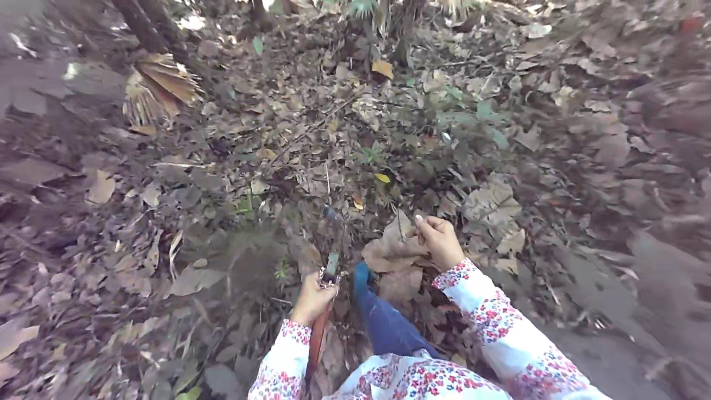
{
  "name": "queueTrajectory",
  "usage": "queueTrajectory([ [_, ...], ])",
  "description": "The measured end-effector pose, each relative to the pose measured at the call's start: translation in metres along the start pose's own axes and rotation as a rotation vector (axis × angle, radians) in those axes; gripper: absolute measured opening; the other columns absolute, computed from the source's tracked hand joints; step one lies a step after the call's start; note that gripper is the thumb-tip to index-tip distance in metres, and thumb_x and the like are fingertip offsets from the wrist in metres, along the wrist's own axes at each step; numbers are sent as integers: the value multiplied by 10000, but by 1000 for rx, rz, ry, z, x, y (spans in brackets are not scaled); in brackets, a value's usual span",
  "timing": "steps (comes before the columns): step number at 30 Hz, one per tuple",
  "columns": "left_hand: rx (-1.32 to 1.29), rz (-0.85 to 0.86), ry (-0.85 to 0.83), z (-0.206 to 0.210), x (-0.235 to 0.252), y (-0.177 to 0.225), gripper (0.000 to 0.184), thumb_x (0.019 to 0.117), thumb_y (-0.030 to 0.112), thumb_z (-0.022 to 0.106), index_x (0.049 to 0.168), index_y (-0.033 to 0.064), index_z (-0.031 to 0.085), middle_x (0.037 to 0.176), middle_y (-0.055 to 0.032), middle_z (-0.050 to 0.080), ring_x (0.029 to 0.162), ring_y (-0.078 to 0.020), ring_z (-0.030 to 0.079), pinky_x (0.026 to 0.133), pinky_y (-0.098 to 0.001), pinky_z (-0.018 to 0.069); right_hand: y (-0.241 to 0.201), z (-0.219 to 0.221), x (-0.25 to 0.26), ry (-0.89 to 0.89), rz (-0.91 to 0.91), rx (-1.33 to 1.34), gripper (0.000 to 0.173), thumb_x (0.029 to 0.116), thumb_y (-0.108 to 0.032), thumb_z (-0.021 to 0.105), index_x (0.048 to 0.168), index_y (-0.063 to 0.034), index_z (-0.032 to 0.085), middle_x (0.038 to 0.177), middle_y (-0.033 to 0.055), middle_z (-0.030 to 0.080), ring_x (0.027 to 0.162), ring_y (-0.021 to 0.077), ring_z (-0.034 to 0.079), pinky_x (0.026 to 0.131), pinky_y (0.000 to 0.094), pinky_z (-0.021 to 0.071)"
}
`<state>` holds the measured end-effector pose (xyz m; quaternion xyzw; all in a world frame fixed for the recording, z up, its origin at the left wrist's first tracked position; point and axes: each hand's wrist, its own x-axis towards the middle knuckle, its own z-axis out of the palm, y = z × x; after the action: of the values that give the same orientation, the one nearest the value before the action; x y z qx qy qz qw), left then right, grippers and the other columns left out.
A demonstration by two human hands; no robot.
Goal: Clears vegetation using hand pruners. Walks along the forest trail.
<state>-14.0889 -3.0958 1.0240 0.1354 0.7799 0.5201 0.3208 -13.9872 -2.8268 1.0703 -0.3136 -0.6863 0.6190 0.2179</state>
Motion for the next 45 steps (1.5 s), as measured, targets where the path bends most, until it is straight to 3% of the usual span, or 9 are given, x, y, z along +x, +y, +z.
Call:
queueTrajectory([
  [4,-49,-51,9,-32,135,37,298,846,-40,671,1138,-85,626,924,-106,672,775,-117,652,751,-312,575,-12,61,150,-127,-127,18,226,1052,-63,447,980,25,643,817,22,717,741,70,685,745,268,575],
  [7,-45,-101,8,-58,231,81,297,858,-23,669,1143,-87,620,932,-120,665,790,-143,643,764,-334,564,-52,115,262,-322,-229,-237,334,1013,19,447,1303,92,596,1237,200,690,1131,211,684,1006,359,533],
  [10,-21,-129,5,-85,302,119,309,838,-2,656,1135,-81,622,927,-108,663,788,-129,641,757,-328,562,-85,176,353,-520,-222,-434,441,1063,-136,491,1465,45,500,1401,235,602,1300,318,596,1129,463,441],
  [18,89,-114,35,-158,496,188,277,841,24,682,1099,-74,656,910,-109,682,805,-140,648,780,-347,552,-121,306,567,-573,-83,-333,357,926,-136,727,1219,57,659,1003,164,692,843,198,643,825,370,536],
  [24,170,-107,47,-241,703,220,312,842,68,707,1118,-72,666,931,-151,705,831,-204,681,816,-418,566,-125,409,772,-546,-147,-384,270,1028,-154,585,1130,74,687,1021,211,710,945,287,684,917,466,528],
  [31,333,-113,-43,-343,923,347,367,862,130,732,1171,-58,674,1016,-204,717,948,-306,698,903,-516,543,-207,489,999,-339,-127,-523,372,1094,-200,444,1170,95,656,1061,273,696,1029,391,681,967,550,498],
  [35,310,-49,-45,-390,1041,394,354,857,95,726,1160,-80,671,1028,-213,718,962,-292,705,921,-491,550,-221,508,1124,-208,-93,-277,278,1074,-101,463,1158,102,633,960,168,708,844,207,684,815,372,553],
  [41,294,-33,-80,-452,1235,436,387,835,94,719,1171,-89,660,1017,-201,718,937,-261,702,902,-460,558,-244,574,1301,-592,60,109,390,1063,-130,447,1389,55,556,1326,166,636,1157,154,637,1001,325,518],
  [45,279,-89,-90,-493,1351,490,358,830,62,731,1145,-94,666,1017,-210,711,946,-276,694,904,-470,552,-282,635,1432,-697,136,87,153,1026,-78,561,1078,26,661,929,33,739,788,48,664,762,255,545],
])
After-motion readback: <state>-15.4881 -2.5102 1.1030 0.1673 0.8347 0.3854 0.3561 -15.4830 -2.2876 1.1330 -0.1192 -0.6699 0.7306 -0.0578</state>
